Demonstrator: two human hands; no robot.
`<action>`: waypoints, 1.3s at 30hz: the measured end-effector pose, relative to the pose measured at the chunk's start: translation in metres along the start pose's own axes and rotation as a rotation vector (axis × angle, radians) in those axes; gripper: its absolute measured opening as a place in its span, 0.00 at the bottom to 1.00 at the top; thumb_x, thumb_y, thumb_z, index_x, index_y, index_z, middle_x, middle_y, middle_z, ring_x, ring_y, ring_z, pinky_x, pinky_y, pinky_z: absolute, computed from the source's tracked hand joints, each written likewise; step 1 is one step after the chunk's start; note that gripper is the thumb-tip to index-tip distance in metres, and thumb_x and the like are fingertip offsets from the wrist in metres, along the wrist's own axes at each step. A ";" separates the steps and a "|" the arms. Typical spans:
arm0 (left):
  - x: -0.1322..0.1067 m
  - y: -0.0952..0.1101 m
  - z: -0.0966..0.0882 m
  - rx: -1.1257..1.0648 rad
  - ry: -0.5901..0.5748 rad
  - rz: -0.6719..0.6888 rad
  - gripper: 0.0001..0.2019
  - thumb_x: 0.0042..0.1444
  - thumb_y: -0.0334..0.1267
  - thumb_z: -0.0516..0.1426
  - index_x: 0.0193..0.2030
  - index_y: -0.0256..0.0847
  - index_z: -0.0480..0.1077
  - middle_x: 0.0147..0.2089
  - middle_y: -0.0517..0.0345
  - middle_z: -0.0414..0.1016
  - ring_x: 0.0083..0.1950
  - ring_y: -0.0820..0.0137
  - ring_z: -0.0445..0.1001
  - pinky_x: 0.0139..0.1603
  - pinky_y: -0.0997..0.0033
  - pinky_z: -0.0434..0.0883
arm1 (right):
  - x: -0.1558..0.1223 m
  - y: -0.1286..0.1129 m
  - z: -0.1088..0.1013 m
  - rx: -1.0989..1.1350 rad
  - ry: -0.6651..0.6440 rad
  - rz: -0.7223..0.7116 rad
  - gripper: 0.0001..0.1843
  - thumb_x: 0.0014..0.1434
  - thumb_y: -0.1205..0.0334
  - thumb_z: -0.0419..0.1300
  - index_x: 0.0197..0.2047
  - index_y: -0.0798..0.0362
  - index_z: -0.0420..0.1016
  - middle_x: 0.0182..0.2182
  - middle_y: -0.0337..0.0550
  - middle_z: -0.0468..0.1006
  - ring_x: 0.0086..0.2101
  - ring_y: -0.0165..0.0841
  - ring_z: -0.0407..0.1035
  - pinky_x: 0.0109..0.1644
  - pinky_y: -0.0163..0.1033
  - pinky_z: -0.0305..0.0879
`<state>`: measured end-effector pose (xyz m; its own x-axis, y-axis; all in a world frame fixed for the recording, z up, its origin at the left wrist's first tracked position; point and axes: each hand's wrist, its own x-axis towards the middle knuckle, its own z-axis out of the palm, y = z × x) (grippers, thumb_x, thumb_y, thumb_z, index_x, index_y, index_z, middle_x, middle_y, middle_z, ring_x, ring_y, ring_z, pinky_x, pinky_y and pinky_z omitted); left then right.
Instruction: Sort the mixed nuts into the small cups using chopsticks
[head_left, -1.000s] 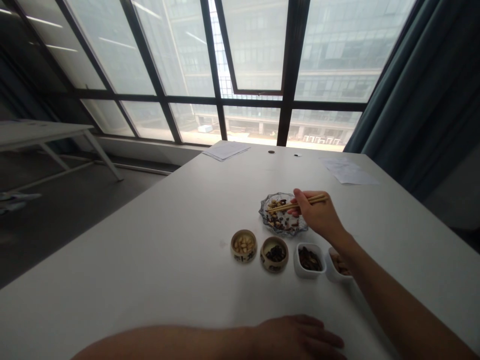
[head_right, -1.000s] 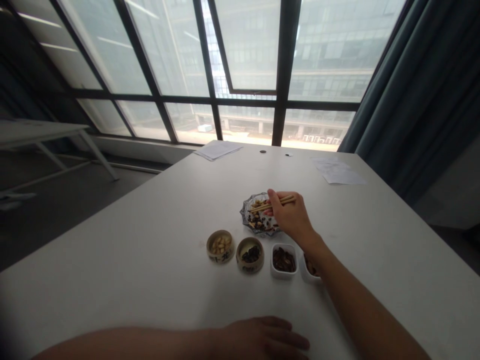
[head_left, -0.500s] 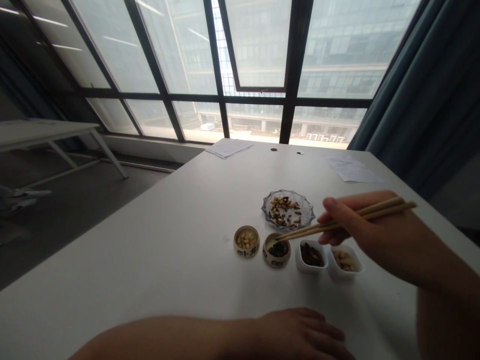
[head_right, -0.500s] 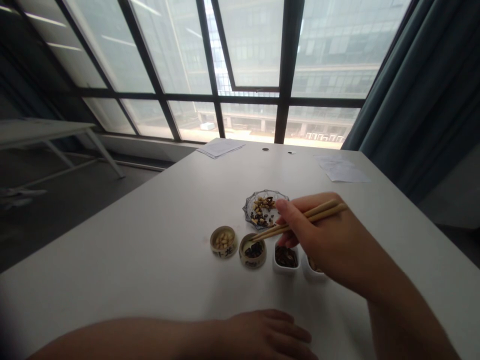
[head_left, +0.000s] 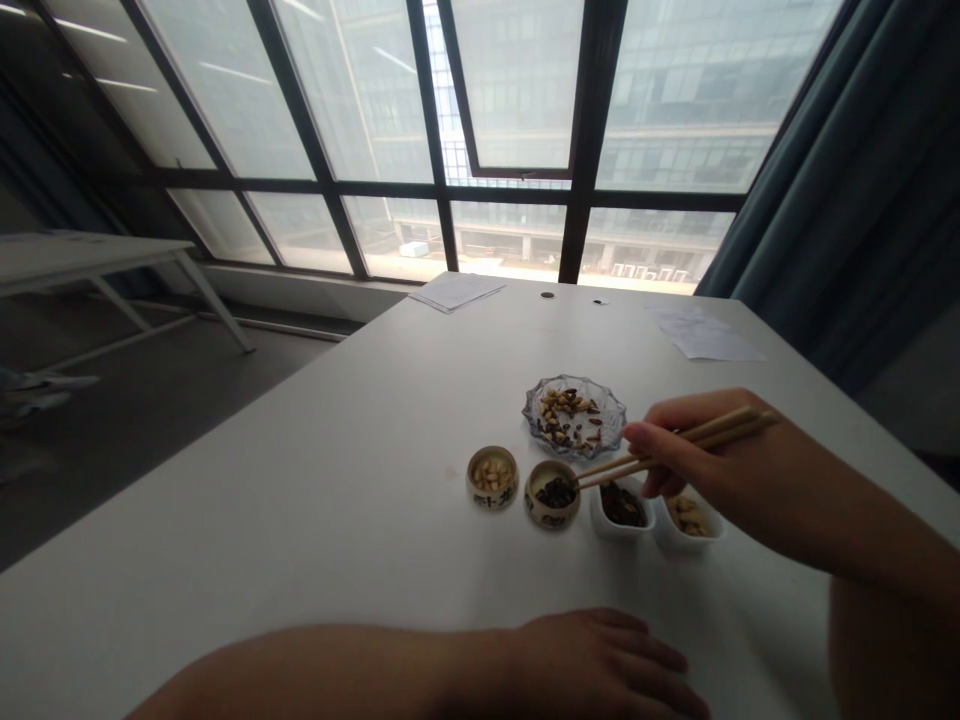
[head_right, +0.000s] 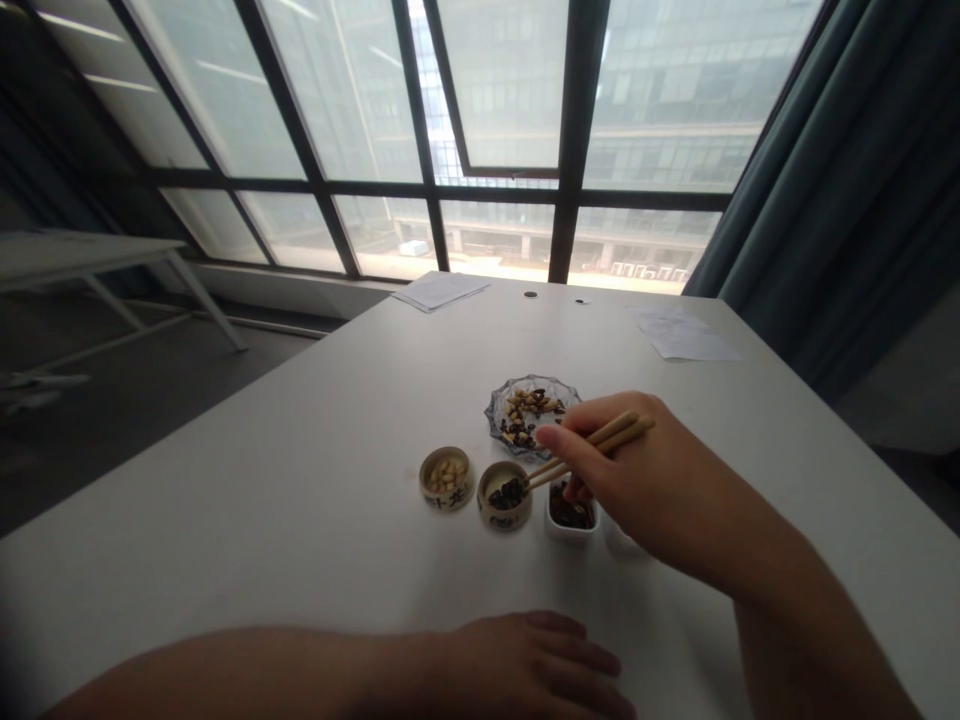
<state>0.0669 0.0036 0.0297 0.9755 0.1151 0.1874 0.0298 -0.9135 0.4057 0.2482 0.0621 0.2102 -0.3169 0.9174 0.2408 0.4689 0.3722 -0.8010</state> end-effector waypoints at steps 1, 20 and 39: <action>0.000 0.001 -0.001 0.002 -0.004 0.002 0.22 0.72 0.39 0.45 0.65 0.33 0.70 0.74 0.56 0.67 0.78 0.65 0.60 0.80 0.65 0.54 | -0.001 -0.002 -0.001 -0.011 -0.024 -0.002 0.20 0.63 0.45 0.67 0.27 0.49 0.84 0.22 0.44 0.83 0.21 0.39 0.78 0.18 0.35 0.70; -0.001 0.000 -0.001 0.009 -0.040 -0.017 0.23 0.72 0.39 0.44 0.66 0.34 0.69 0.75 0.58 0.66 0.79 0.68 0.56 0.81 0.69 0.48 | 0.081 0.092 0.044 0.194 0.131 0.073 0.24 0.63 0.41 0.67 0.34 0.57 0.84 0.28 0.50 0.86 0.30 0.43 0.83 0.31 0.39 0.80; -0.003 -0.005 0.009 0.003 -0.003 0.012 0.23 0.72 0.38 0.46 0.66 0.33 0.69 0.74 0.56 0.66 0.79 0.66 0.57 0.80 0.65 0.55 | 0.081 0.097 0.058 0.145 0.128 0.034 0.22 0.63 0.42 0.66 0.30 0.54 0.82 0.26 0.48 0.85 0.29 0.43 0.83 0.28 0.37 0.75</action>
<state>0.0656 0.0040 0.0192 0.9765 0.1031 0.1895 0.0188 -0.9158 0.4012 0.2203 0.1638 0.1206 -0.1913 0.9430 0.2724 0.3512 0.3250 -0.8781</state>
